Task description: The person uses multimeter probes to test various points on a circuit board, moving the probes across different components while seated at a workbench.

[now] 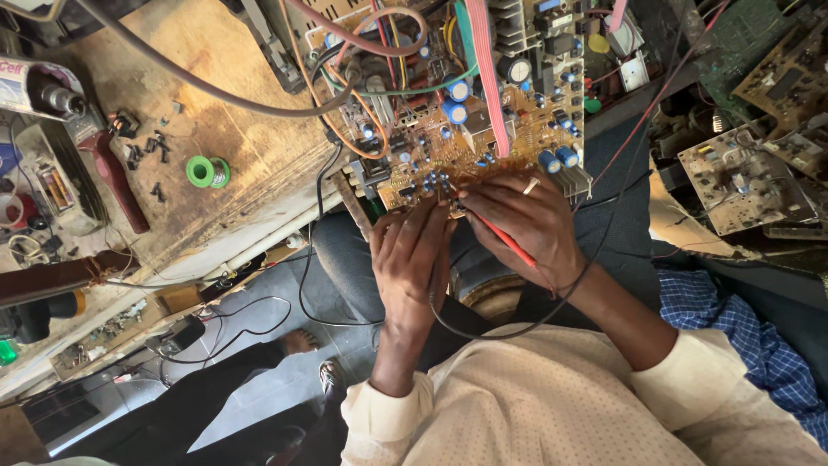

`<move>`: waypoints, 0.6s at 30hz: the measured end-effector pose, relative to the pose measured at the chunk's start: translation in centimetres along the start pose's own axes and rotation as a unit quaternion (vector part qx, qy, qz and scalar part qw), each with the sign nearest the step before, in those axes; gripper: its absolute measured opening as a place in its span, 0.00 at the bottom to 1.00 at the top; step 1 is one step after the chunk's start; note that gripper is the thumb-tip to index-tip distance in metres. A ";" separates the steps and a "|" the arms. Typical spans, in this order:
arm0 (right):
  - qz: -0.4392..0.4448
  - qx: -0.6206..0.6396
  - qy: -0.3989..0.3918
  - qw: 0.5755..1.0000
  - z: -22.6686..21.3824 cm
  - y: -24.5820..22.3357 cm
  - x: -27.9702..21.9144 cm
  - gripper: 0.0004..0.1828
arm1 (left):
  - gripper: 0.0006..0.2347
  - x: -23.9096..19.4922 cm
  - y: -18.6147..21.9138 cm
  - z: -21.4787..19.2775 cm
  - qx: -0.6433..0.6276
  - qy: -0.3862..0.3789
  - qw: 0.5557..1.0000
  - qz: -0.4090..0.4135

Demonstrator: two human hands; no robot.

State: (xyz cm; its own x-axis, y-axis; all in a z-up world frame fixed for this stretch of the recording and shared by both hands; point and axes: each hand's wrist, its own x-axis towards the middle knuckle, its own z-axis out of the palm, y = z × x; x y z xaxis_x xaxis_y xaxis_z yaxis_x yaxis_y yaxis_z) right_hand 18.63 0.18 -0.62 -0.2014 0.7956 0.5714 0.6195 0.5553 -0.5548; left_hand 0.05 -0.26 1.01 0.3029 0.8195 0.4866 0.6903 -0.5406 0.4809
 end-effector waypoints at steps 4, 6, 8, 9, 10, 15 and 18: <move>0.000 -0.004 0.002 1.000 0.1 0.0 0.0 0.16 | 0.13 0.0 -0.2 0.2 0.004 -0.001 1.000 -0.006; -0.002 -0.008 0.003 1.000 0.1 0.0 0.0 0.16 | 0.13 0.0 -0.3 0.3 0.005 0.003 1.000 -0.009; -0.002 -0.013 -0.004 1.000 0.1 0.0 0.0 0.17 | 0.12 -0.1 -0.2 0.4 0.003 0.003 1.000 -0.014; 0.000 -0.014 -0.006 1.000 0.1 0.0 0.0 0.16 | 0.12 -0.1 -0.2 0.4 0.001 0.001 1.000 -0.016; 0.001 -0.015 -0.008 1.000 0.1 0.0 0.0 0.16 | 0.12 -0.1 -0.2 0.4 -0.002 -0.001 1.000 -0.019; -0.003 -0.018 -0.017 1.000 -0.1 0.1 0.1 0.15 | 0.12 0.0 -0.1 0.2 -0.007 -0.003 1.000 -0.023; -0.001 -0.025 -0.022 0.999 -0.1 0.2 0.2 0.14 | 0.12 0.2 0.0 0.0 -0.012 -0.010 1.000 -0.023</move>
State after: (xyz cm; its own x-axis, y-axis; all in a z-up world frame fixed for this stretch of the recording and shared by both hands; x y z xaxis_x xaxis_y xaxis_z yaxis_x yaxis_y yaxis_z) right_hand 18.78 0.43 -0.54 -0.2350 0.8048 0.5450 0.6556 0.5452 -0.5225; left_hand 0.10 -0.13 1.09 0.2842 0.8472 0.4488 0.6874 -0.5064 0.5206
